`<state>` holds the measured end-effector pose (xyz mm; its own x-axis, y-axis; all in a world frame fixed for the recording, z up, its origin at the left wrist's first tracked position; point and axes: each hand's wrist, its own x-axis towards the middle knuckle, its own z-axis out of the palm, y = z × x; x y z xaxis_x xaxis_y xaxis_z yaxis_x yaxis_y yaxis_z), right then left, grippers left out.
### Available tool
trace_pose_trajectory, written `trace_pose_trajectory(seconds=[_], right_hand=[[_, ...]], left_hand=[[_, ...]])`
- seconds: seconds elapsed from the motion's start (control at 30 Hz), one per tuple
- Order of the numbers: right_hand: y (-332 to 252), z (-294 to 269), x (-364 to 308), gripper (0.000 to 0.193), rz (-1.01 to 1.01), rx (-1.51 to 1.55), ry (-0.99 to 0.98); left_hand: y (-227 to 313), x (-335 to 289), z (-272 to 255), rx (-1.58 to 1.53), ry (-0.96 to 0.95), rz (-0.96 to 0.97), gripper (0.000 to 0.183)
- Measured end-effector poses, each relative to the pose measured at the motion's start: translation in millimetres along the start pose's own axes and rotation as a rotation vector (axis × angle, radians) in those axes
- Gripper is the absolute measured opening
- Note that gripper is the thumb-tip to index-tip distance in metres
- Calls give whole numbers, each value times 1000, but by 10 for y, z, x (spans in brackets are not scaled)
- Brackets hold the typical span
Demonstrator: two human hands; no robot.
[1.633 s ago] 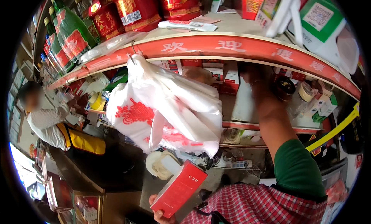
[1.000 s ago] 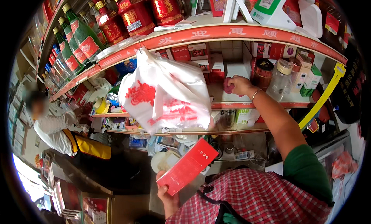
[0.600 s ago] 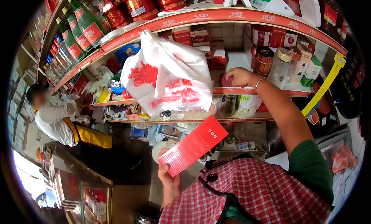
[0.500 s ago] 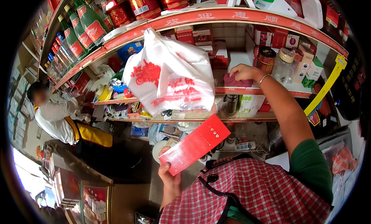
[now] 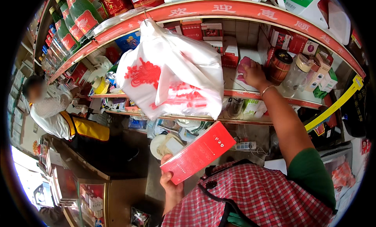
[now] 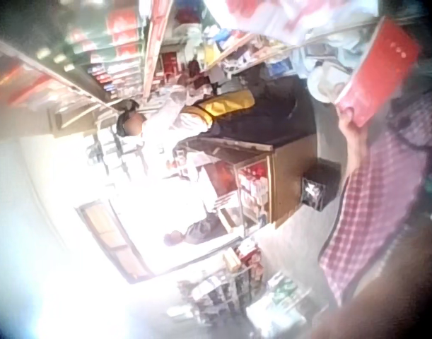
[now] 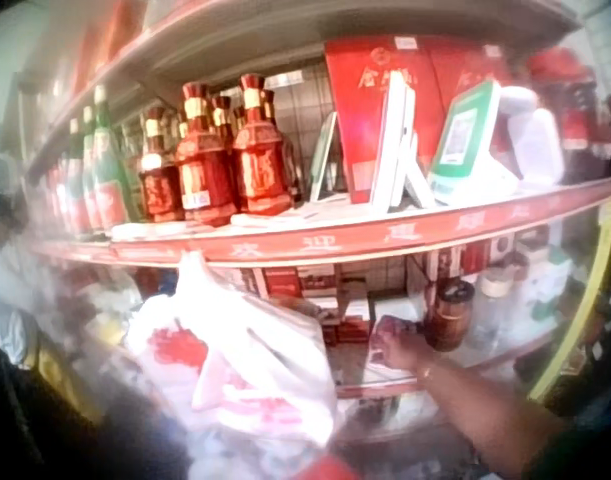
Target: The person wipes the surfaces of various packaged goods on a store shelf using a pink cloth. They handle boxes, a cylindrical tin, and a plastic jar one at a time, wiping them and returning them to the shelf.
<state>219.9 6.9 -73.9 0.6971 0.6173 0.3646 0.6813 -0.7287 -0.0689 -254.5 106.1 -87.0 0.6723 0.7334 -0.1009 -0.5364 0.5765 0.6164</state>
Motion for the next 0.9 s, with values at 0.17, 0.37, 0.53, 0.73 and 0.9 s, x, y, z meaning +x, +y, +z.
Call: trace_pose_trajectory(seconds=[0.17, 0.37, 0.53, 0.73, 0.9], right_hand=[[323, 359, 532, 41, -4, -91, 64], [414, 392, 1116, 39, 147, -149, -286], [463, 747, 1425, 31, 144, -109, -10], [816, 1024, 1550, 30, -198, -76, 39], [1446, 1137, 1277, 66, -70, 643, -221]], left_hand=[[-54, 24, 134, -5, 25, 52, 70], [-141, 13, 292, -8, 106, 73, 64], [-195, -75, 274, -9, 159, 75, 65], [-147, -124, 264, 123, 154, -33, 68], [-330, 89, 99, -51, -117, -36, 54]])
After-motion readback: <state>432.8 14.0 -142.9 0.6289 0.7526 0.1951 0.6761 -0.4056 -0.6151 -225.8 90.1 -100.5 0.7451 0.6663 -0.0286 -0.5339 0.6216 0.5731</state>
